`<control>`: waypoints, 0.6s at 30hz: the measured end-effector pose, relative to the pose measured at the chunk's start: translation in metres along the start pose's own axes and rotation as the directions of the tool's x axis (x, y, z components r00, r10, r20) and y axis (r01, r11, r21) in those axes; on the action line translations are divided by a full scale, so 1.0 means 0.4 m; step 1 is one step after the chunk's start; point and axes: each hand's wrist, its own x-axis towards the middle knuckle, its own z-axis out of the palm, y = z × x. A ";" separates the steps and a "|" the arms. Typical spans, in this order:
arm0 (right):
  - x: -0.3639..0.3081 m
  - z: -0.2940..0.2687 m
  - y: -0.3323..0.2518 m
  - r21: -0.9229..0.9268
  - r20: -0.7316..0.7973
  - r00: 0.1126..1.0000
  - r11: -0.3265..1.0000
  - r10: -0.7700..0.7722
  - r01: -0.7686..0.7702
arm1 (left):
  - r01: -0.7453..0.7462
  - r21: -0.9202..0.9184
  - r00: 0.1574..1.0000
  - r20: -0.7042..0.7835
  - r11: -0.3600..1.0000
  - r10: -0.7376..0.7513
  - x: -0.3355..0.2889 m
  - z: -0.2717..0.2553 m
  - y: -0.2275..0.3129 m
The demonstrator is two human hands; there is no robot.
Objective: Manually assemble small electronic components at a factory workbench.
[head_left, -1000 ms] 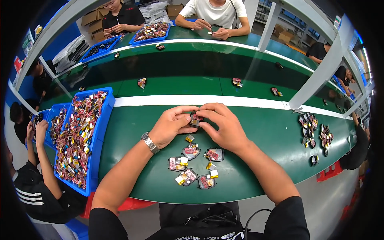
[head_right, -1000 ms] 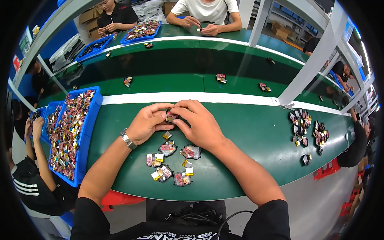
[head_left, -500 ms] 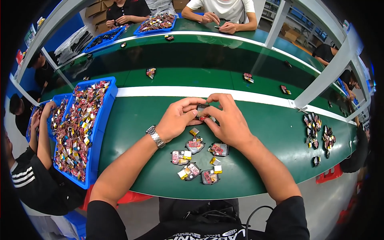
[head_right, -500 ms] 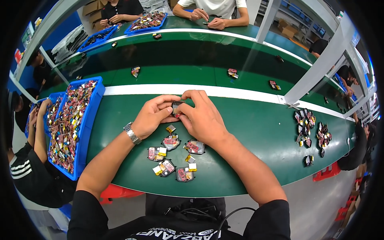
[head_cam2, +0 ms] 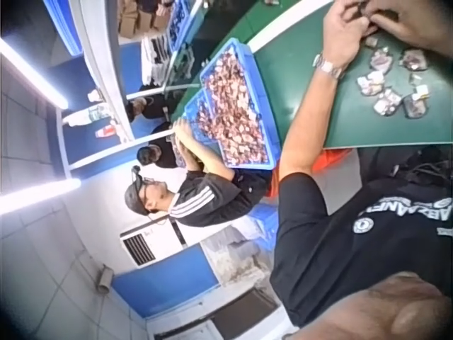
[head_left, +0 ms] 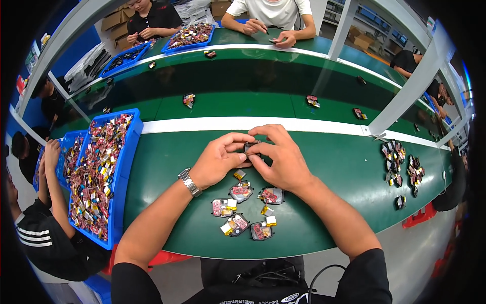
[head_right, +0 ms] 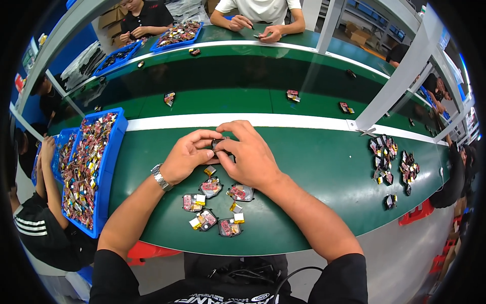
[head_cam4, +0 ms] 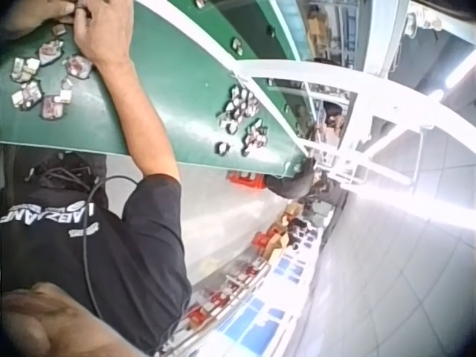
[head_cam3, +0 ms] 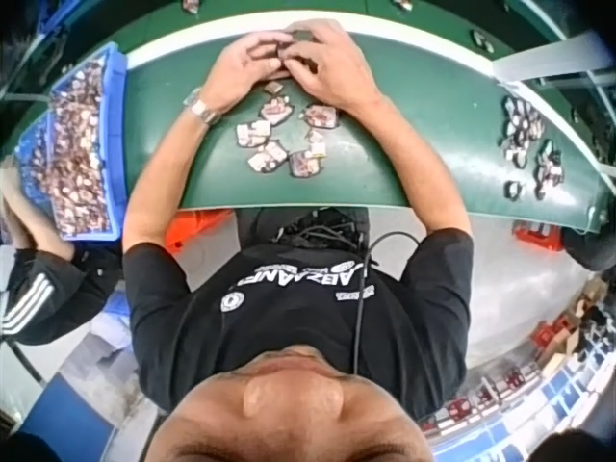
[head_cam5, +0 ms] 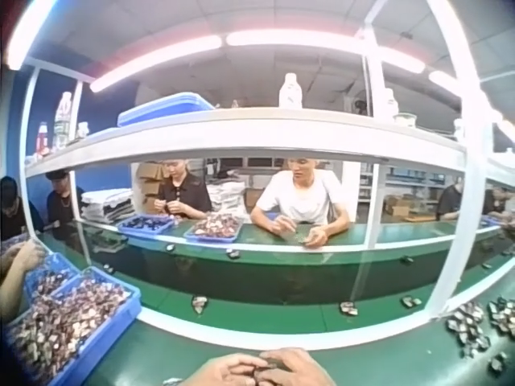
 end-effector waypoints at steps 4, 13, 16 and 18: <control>-0.005 -0.017 -0.001 0.051 0.079 0.996 0.998 -0.051 0.047 | 0.030 -0.016 0.999 0.022 0.999 -0.029 0.002 -0.003 0.001; -0.022 0.020 -0.006 0.093 -0.113 0.990 0.993 0.082 -0.072 | 0.038 -0.080 0.999 -0.009 0.996 -0.038 -0.002 0.002 0.000; -0.023 0.023 -0.014 0.108 -0.136 0.985 0.990 0.102 -0.088 | 0.044 -0.077 0.999 -0.007 0.996 -0.044 0.000 0.001 0.002; -0.028 0.025 -0.017 0.114 -0.109 0.986 0.987 0.124 -0.111 | 0.044 -0.082 0.999 -0.009 0.996 -0.045 -0.001 0.003 0.004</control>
